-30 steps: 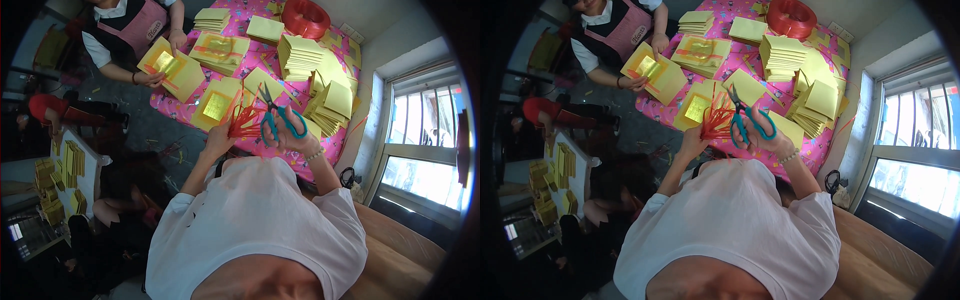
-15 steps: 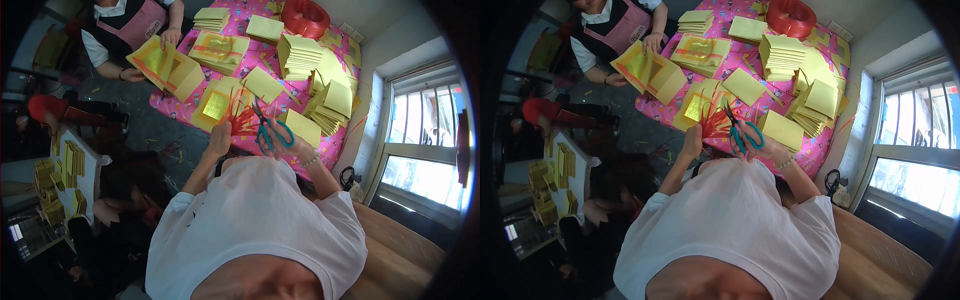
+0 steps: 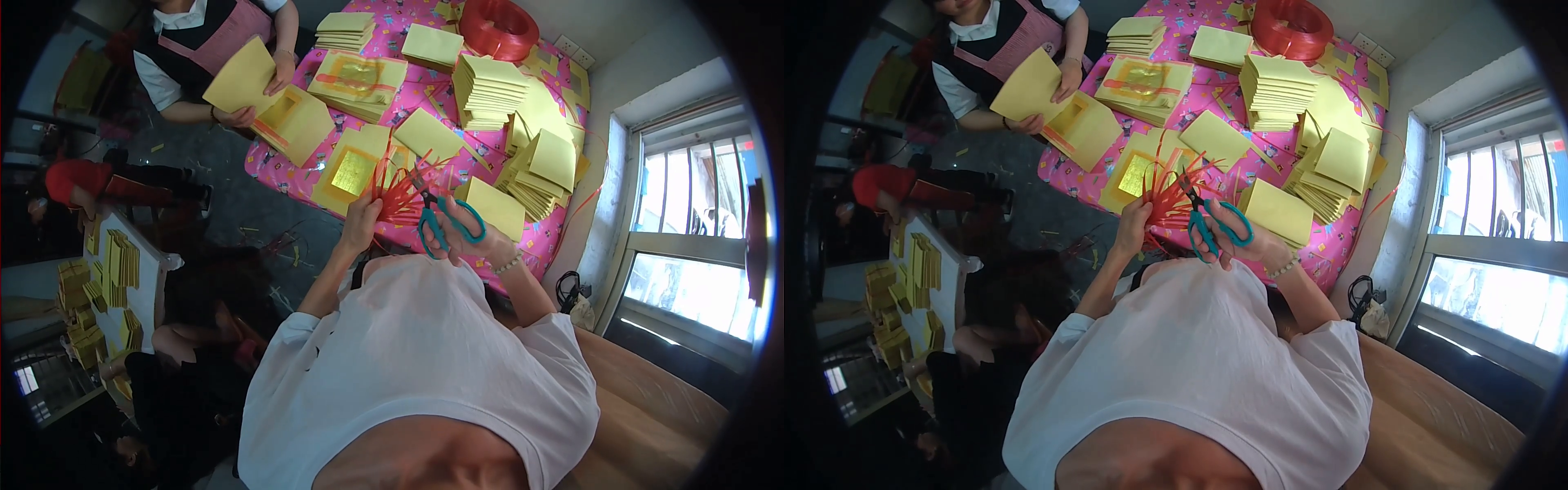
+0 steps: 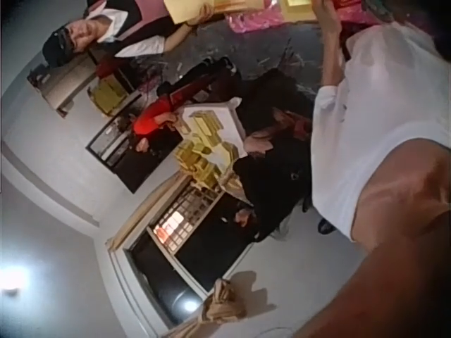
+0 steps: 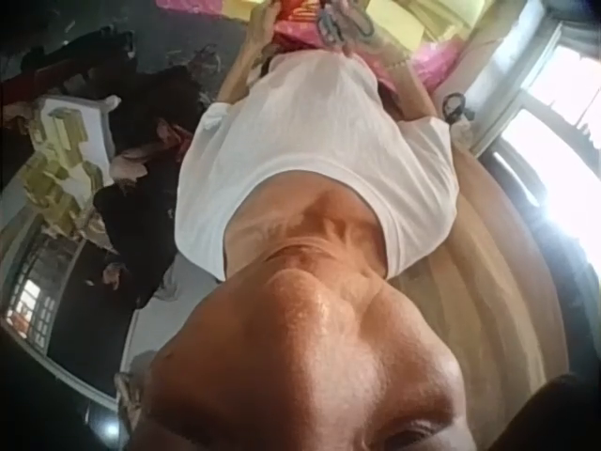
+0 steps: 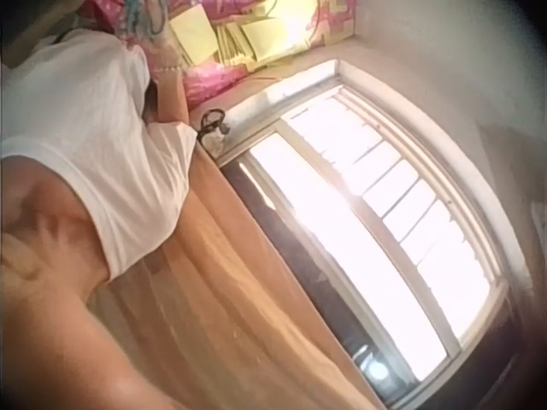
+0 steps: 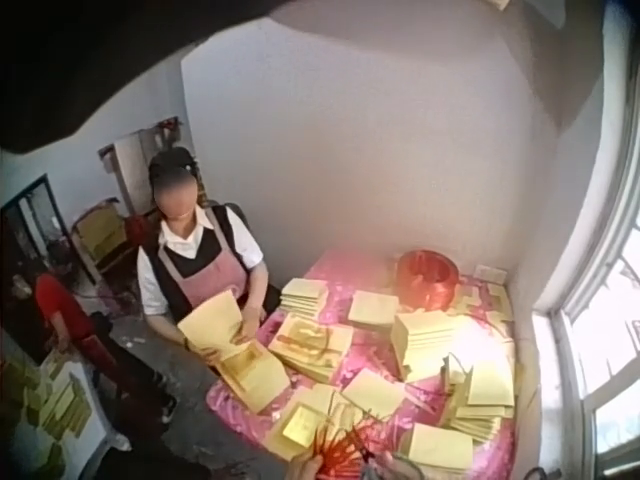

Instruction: Bundling stacks of yellow paper sheets using red plastic ribbon and cutting the ribbon with scissors.

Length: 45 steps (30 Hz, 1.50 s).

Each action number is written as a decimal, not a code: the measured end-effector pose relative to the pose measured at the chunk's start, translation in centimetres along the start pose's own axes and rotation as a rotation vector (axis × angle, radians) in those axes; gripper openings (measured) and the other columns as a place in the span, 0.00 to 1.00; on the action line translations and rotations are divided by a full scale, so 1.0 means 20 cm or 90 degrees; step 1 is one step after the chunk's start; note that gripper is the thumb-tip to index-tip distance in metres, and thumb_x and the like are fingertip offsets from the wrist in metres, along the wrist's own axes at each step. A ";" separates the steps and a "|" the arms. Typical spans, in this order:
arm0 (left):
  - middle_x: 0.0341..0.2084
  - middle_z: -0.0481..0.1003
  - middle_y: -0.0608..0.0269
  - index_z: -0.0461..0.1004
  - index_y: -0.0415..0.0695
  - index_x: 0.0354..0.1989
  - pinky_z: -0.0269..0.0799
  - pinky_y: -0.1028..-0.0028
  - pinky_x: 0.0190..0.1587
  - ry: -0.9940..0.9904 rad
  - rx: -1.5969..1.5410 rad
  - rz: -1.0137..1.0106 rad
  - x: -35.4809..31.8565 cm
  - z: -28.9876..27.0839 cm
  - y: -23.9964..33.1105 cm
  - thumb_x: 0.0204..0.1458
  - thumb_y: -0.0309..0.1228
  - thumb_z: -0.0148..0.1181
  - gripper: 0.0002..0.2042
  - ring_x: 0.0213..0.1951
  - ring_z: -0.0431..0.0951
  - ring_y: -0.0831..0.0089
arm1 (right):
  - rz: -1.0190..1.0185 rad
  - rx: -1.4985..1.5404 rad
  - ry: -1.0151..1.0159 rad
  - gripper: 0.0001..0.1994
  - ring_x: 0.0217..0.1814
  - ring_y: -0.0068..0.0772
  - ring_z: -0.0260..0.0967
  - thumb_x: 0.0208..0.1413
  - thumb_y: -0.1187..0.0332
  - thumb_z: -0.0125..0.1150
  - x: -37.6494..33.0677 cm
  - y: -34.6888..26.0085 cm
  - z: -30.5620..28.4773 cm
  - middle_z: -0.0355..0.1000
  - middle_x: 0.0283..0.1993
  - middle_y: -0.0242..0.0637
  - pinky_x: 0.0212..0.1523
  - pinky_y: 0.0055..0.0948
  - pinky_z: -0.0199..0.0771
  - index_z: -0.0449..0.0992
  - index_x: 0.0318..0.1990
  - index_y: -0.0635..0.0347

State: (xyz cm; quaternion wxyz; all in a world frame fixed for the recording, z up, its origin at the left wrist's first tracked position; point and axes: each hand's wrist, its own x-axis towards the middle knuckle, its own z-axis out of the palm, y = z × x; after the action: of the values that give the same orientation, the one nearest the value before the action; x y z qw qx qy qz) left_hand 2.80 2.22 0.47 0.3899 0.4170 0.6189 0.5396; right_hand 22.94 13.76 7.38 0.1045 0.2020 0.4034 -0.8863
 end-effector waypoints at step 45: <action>0.16 0.60 0.75 0.66 0.44 0.29 0.50 0.83 0.20 -0.016 -0.164 0.016 -0.03 -0.03 -0.19 0.55 0.52 0.36 0.22 0.18 0.57 0.86 | -0.177 -0.024 -0.035 0.38 0.23 0.16 0.57 0.45 0.26 0.31 -0.03 0.04 0.06 0.60 0.23 0.28 0.17 0.15 0.50 0.65 0.29 0.58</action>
State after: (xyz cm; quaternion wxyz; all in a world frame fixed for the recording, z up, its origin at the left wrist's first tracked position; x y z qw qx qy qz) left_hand 1.99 1.19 -3.13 0.4414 0.3780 0.5340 0.6141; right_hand 23.50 12.42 7.83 -0.0043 0.1182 0.4410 -0.8897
